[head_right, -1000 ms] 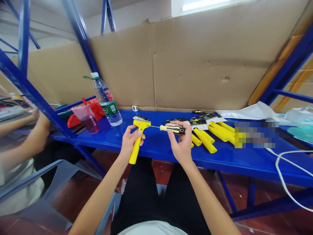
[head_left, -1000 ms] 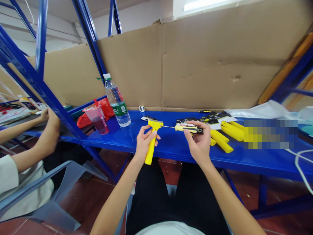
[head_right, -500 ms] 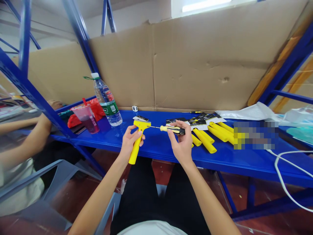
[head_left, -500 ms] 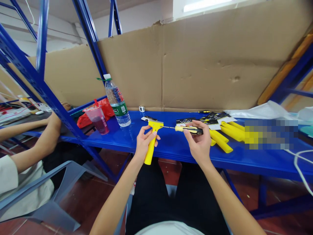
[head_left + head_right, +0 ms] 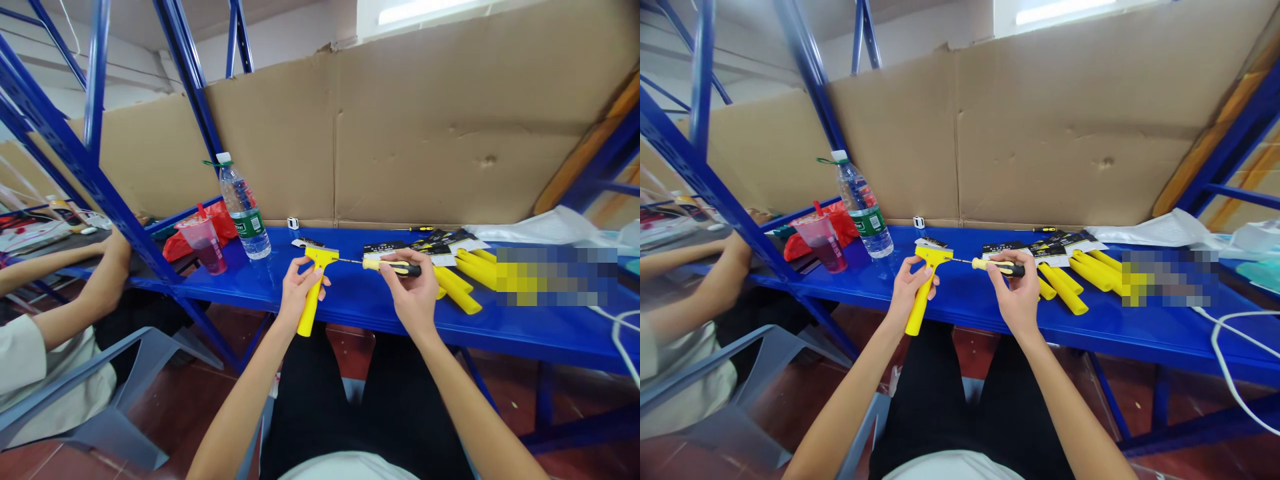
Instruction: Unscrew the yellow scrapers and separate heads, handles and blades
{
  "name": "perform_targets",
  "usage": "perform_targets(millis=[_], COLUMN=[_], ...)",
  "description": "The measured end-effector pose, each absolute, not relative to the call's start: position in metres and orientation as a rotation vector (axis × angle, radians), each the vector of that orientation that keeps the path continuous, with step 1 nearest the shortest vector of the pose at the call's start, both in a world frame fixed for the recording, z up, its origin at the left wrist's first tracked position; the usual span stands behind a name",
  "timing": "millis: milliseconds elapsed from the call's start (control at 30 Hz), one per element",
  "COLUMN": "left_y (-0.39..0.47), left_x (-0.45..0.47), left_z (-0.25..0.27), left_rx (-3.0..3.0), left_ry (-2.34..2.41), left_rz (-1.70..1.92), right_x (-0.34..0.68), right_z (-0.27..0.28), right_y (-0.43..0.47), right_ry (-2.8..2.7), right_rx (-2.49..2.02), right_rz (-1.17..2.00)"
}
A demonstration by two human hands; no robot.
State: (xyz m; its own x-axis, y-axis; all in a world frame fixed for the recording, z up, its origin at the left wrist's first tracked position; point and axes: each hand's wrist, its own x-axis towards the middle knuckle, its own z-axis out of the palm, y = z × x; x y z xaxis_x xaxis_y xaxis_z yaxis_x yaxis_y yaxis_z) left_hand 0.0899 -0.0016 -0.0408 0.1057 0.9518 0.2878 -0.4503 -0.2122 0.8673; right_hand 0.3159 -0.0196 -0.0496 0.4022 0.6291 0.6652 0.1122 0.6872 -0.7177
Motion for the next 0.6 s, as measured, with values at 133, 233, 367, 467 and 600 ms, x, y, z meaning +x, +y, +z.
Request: perform_targets(millis=[133, 233, 367, 467, 600], left_y=[-0.0024, -0.0028, -0.0022, -0.0019, -0.0017], left_x=[0.0902, 0.0903, 0.0904, 0.0901, 0.0896], left_z=[-0.04, -0.0397, -0.04, -0.0401, -0.0396], left_rx=[1.117, 1.109, 1.102, 1.098, 1.093], left_ry=[0.616, 0.622, 0.624, 0.618, 0.623], left_rz=[1.444, 1.447, 1.45, 1.459, 1.454], right_x=[0.3154, 0.3134, 0.3135, 0.3148, 0.3145], right_z=[-0.0504, -0.0487, -0.0486, -0.0505, -0.0515], right_y=[-0.0196, -0.0227, -0.0232, -0.021, -0.0205], right_ry=[-1.137, -1.217, -1.188, -1.163, -1.234], right_rx=[-0.756, -0.651, -0.722, -0.775, -0.665], right_rz=[0.392, 0.437, 0.401, 0.397, 0.464])
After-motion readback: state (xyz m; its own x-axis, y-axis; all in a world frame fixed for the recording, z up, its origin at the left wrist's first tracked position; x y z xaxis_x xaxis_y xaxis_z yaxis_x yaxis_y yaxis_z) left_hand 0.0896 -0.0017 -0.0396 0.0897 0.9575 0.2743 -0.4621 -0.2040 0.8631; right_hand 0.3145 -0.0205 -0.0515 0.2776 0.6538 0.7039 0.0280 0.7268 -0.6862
